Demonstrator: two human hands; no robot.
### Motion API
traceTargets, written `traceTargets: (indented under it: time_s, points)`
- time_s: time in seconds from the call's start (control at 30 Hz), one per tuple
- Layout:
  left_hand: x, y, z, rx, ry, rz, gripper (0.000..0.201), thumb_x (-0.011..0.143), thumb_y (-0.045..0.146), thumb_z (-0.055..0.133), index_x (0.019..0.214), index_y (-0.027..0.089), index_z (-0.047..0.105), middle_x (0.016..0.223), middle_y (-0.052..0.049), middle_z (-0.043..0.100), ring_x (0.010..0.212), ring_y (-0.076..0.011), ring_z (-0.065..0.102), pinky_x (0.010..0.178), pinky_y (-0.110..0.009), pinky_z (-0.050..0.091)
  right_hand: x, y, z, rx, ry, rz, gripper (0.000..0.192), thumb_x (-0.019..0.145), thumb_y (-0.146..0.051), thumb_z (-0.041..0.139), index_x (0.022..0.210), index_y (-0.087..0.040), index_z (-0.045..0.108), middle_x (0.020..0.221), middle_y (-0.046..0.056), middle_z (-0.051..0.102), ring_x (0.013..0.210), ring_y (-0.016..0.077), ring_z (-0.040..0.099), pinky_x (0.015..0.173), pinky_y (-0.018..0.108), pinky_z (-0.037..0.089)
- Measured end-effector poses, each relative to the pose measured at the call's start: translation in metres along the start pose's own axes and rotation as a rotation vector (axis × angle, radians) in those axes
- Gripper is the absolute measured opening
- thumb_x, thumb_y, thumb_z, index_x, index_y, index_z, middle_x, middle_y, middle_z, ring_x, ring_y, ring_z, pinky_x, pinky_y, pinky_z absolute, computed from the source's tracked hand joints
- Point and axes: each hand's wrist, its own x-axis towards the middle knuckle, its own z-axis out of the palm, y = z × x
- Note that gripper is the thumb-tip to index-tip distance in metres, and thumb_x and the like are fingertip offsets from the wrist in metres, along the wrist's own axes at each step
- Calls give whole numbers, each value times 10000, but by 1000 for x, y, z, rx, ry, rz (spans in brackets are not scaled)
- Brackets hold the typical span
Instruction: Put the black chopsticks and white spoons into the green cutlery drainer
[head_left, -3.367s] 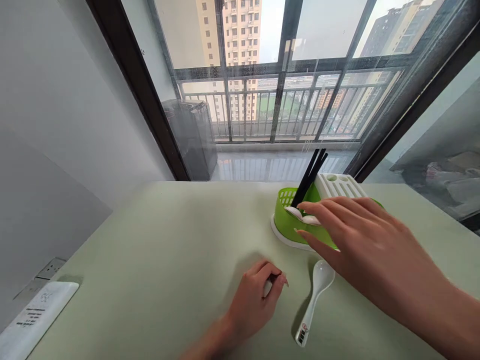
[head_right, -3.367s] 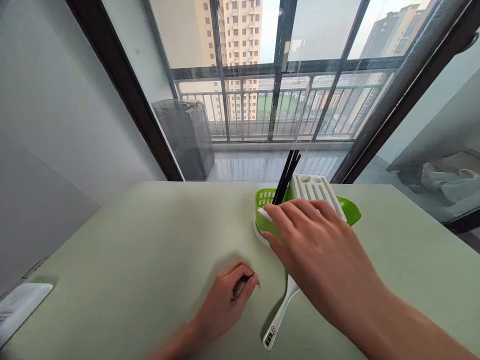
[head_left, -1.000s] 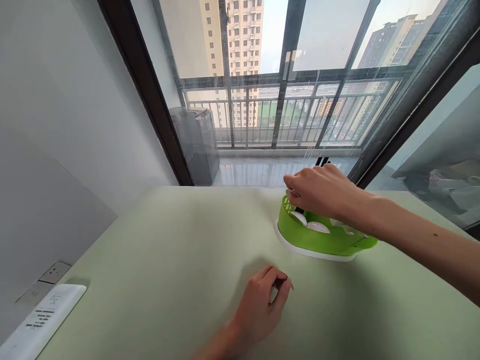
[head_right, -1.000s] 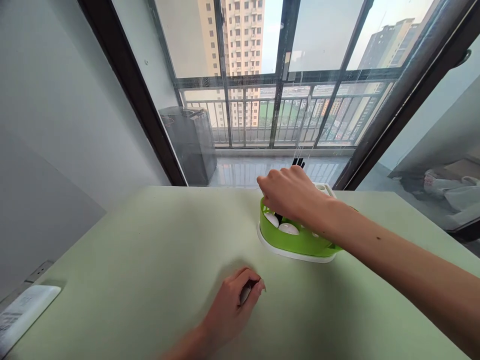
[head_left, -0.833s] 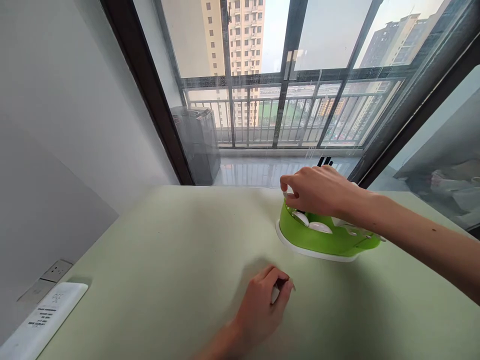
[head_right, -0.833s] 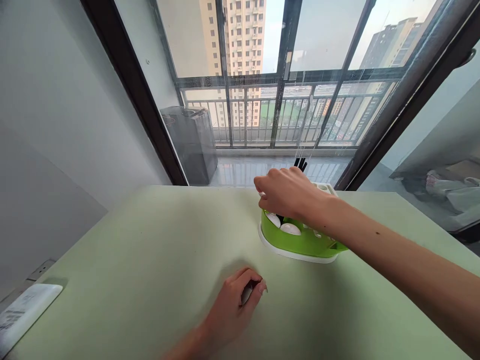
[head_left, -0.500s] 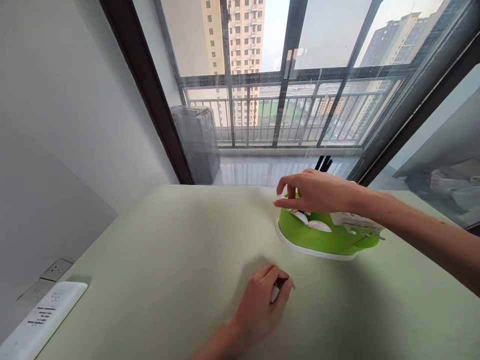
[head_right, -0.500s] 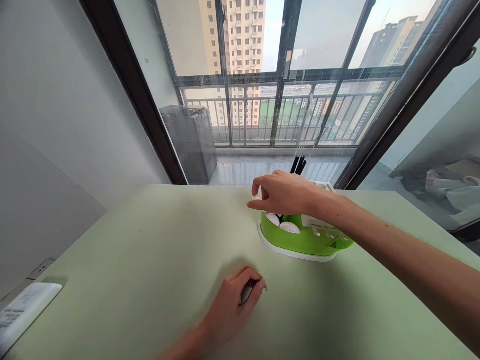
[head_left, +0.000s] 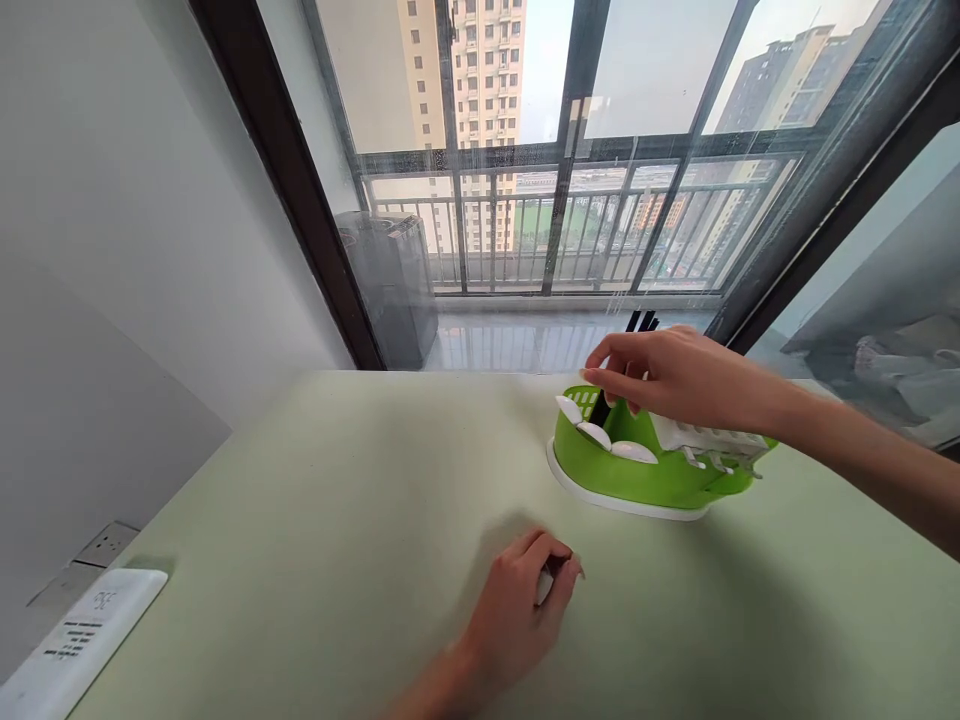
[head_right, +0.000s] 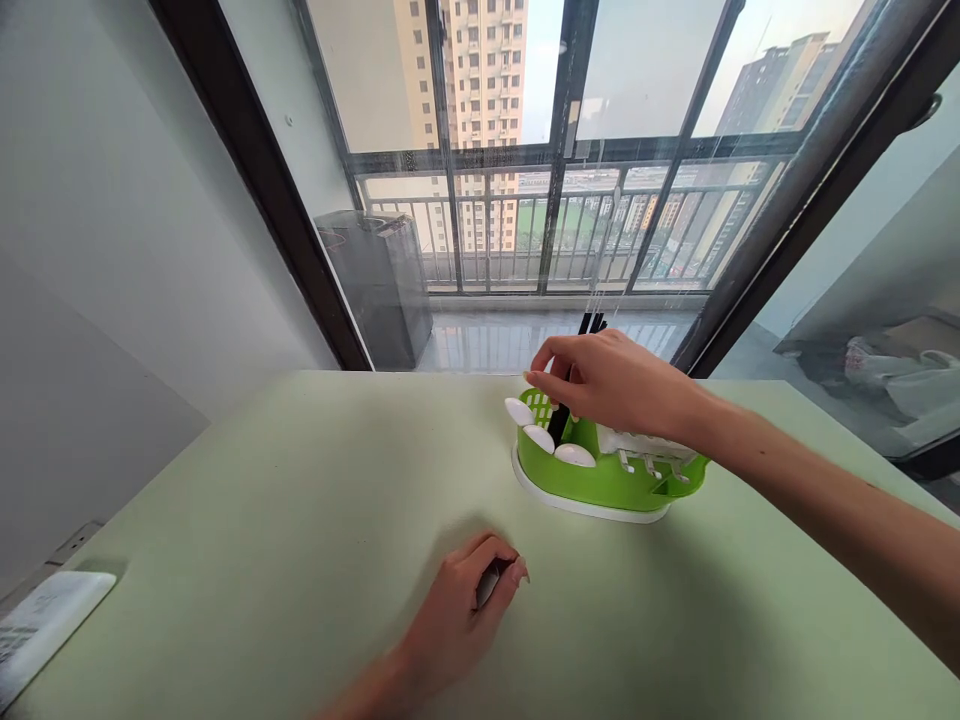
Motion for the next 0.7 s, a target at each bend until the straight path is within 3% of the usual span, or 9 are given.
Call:
traceTargets:
  time_s: [0.2,0.33,0.7]
  points:
    - [0,2,-2,3,1,-1,198,1022,246,538,876,197,662,872,-44,699,757,-153,619,711,-271,488,-21,12,10,400,59,116,549,939,-756,527,914,-227,668,726,4,680,601,141,566,588,283,414]
    - [0,3,-4,-1,-13,-21,204,1026,254,533,872,196,653,889,-47,700,764,-153,621,717,-270,487,-24,15,17,434,149,171,555,910,-763,575,863,-217,657,661,-13,620,535,109,462,507,257,346]
    - [-1,3,-6,-1,-8,-28,195,1021,248,544,868,200,654,885,-45,703,771,-159,627,721,-277,488,-41,24,12,471,176,212,519,897,-745,610,950,-231,661,670,-3,602,560,135,459,519,287,325]
